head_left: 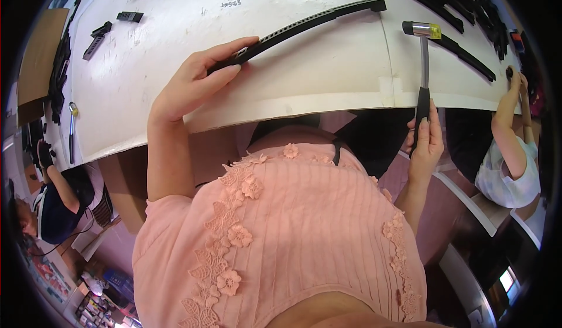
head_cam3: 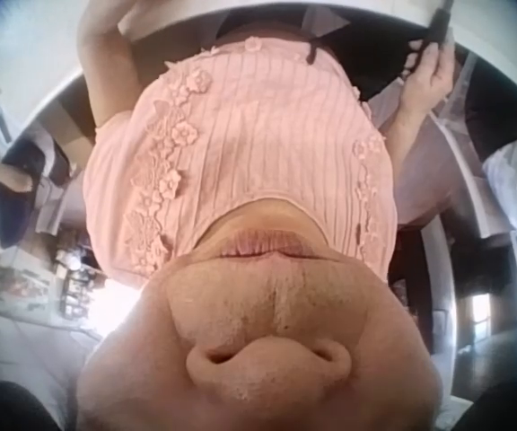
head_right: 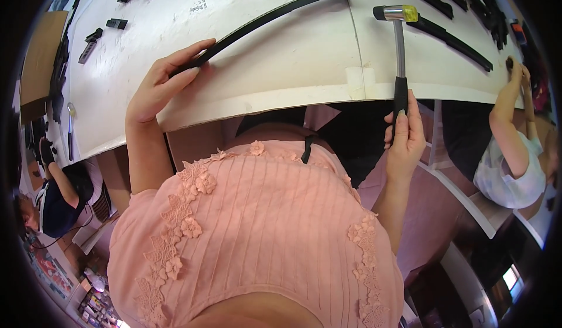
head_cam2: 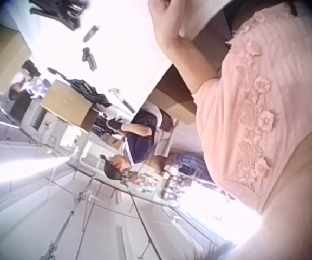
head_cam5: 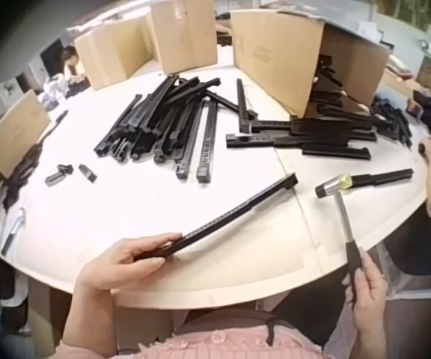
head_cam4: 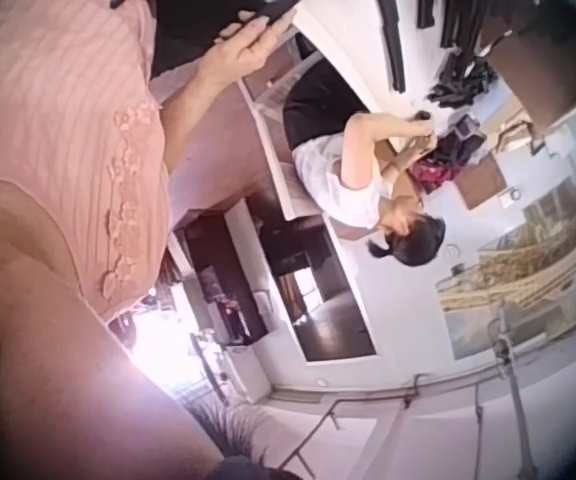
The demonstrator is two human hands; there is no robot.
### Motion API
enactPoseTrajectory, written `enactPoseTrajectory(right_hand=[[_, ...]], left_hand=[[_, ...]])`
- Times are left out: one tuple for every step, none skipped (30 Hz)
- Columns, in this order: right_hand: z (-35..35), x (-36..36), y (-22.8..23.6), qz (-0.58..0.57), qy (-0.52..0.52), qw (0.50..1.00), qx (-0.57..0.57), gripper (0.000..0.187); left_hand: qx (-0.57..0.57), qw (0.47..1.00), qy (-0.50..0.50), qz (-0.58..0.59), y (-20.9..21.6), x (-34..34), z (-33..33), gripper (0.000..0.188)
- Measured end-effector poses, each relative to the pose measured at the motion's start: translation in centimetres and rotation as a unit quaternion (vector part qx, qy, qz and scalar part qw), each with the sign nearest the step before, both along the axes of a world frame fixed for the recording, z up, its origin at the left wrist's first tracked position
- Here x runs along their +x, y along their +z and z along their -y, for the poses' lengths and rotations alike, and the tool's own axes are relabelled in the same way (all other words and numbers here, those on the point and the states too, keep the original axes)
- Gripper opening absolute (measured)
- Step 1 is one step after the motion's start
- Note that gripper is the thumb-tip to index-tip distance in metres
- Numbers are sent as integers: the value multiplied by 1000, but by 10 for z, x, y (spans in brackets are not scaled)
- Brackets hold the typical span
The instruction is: The person assembles black plastic components by inserting plastic clips into plastic bars and tapping them into place with a rubber mallet.
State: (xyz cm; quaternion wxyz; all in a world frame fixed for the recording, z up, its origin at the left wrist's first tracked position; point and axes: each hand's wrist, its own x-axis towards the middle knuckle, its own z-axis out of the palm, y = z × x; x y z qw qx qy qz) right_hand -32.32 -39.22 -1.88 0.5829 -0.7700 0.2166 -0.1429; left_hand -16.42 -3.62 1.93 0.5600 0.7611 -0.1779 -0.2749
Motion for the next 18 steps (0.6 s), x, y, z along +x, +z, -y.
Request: enactPoseTrajectory(right_hand=[[-1,1,1,-4,-10,1000,-3,38],[-1,1,2,-5,-7,1000,-2,38],[-1,1,2,-1,-6,1000,-3,38],[-1,1,2,3,-5,1000,-5,38],[-1,2,3,1,-4,1000,-5,38],[-1,2,3,0,-1,1000,-15,37],[-2,2,4,-2,1,1000,-26,37],[-2,2,3,-4,2,1000,-26,37],[-1,2,3,-5,0,1000,-23,37],[-1,2,2,-5,-2,1000,-20,37],[-1,2,2,-7,-2,1000,-20,37],[0,1,3,-9,0,1000,-24,37],[0,1,4,-10,2,1000,-27,37],[-1,1,4,-12,2,1000,-28,37],[-1,2,5,-13,5,999,-39,38],[-2,2,6,-13,8,999,-51,38],[-2,2,7,-16,8,998,-52,38],[-3,2,8,-18,8,999,-48,38]], left_hand=[[1,1000,3,-1,-4,-3,2,40],[29,989,32,138,-9,-7,8,41],[57,958,58,275,-12,-10,13,43],[58,958,59,273,-8,-13,15,43],[89,962,77,246,0,-16,17,43],[120,964,95,218,4,-19,17,43],[120,964,95,216,2,-19,15,43],[123,962,95,223,0,-18,13,43],[126,960,94,231,-2,-18,12,43],[126,961,94,229,-5,-18,12,43],[141,944,106,280,-7,-18,14,41],[154,924,119,329,-9,-19,14,39],[154,925,119,327,-10,-19,13,39],[148,930,122,315,-12,-20,13,37],[142,934,126,302,-13,-20,12,35],[141,935,126,300,-15,-20,12,35],[129,936,133,299,-16,-21,12,35],[118,937,140,298,-17,-21,12,35]])
